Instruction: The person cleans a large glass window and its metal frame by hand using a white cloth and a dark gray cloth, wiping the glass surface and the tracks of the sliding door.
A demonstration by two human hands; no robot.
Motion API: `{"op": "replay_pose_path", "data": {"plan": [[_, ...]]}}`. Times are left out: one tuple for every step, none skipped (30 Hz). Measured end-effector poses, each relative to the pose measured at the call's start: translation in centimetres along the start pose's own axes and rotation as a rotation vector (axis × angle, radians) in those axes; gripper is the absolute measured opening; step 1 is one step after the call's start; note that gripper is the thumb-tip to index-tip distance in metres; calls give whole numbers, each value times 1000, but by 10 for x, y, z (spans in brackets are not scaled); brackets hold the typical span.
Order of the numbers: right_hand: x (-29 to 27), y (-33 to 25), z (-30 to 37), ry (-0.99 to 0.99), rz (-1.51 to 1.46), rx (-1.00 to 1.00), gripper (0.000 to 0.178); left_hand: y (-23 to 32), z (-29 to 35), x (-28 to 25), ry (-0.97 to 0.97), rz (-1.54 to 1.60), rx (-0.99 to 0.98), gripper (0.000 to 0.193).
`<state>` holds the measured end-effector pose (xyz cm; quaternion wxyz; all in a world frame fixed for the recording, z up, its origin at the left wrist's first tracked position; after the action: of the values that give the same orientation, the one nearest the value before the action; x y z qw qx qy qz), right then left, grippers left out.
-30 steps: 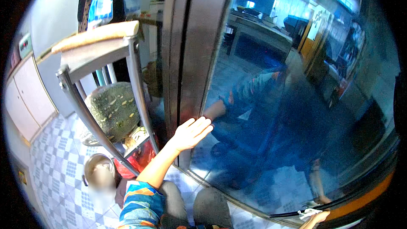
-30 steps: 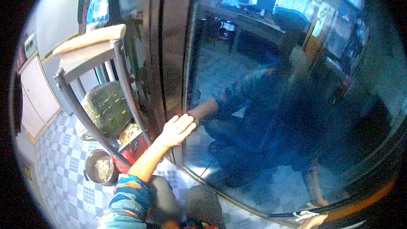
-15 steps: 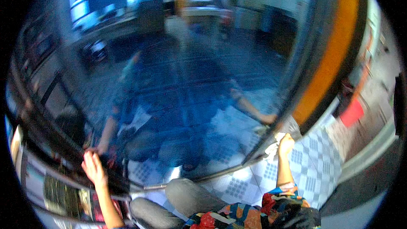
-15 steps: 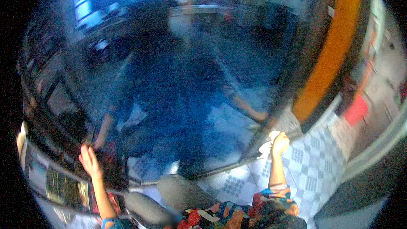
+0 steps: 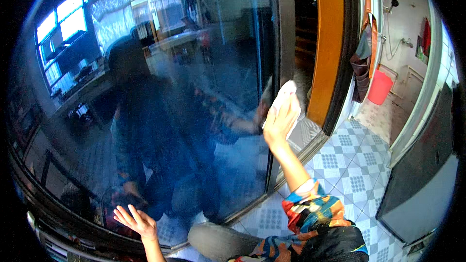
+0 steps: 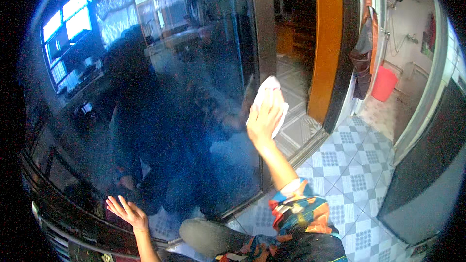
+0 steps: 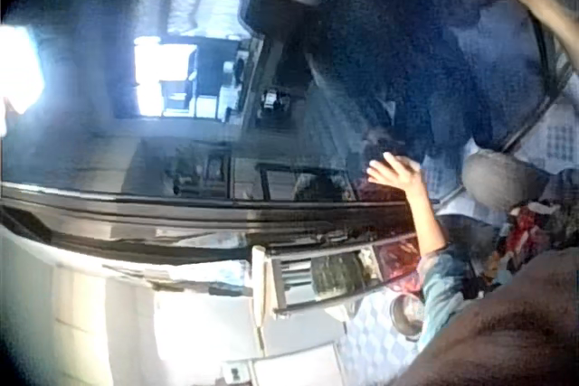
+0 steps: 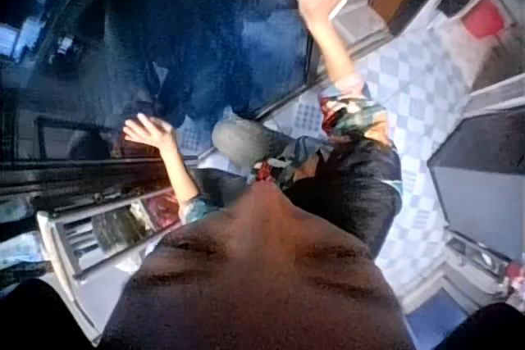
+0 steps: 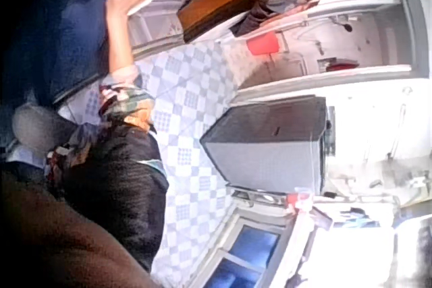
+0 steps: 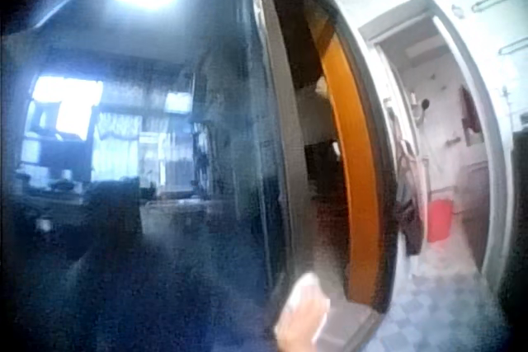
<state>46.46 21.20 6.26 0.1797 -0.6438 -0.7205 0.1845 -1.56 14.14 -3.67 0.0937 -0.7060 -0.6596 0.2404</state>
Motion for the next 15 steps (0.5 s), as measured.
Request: {"op": "replay_pose_path", "data": {"plan": [[8, 7, 18, -64, 3, 1, 54, 1, 3, 5, -27, 16, -48, 43], [6, 20, 30, -49, 16, 27, 53, 6, 0, 10, 13, 21, -73, 45], [3, 29, 49, -36, 46, 15, 52, 8, 0, 12, 41, 18, -96, 48], [-1, 40, 63, -19, 34, -17, 52, 10, -5, 13, 64, -6, -102, 51], [-3, 48, 76, -24, -4, -32, 51, 10, -8, 13, 56, -60, -57, 50], [-5, 53, 80, -44, -33, -27, 52, 10, -7, 12, 72, -57, -50, 51], [-3, 57, 81, -63, -63, -22, 52, 10, -7, 11, 88, -55, -43, 51], [-2, 57, 73, -66, -61, -7, 53, 9, -9, 13, 87, -57, -37, 51], [-1, 53, 63, -81, -63, 10, 54, 9, -6, 14, 74, -62, -31, 52], [0, 49, 52, -96, -65, 27, 55, 9, -4, 15, 61, -69, -24, 52], [0, 41, 38, -105, -74, 31, 56, 9, -2, 15, 62, -72, -29, 52], [0, 30, 22, -115, -84, 39, 57, 9, -1, 15, 60, -75, -29, 52], [2, 21, 8, -128, -96, 51, 59, 8, 0, 14, 57, -82, -27, 52], [2, 13, -7, -106, -94, 41, 59, 8, 0, 14, 57, -84, -24, 53], [-1, 5, -24, -78, -86, 27, 59, 8, -3, 15, 64, -81, -23, 53]]}}
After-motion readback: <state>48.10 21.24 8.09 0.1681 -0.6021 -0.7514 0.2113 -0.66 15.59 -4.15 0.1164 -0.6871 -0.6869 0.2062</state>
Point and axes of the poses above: each hand's wrist, its own z-axis away from the middle knuckle, its own x-axis out of the palm, y = z × x, the point moved 8 cm from there along -z, towards the middle knuckle, and after that the axes turned 14 degrees about x, right-handed, at the moved point
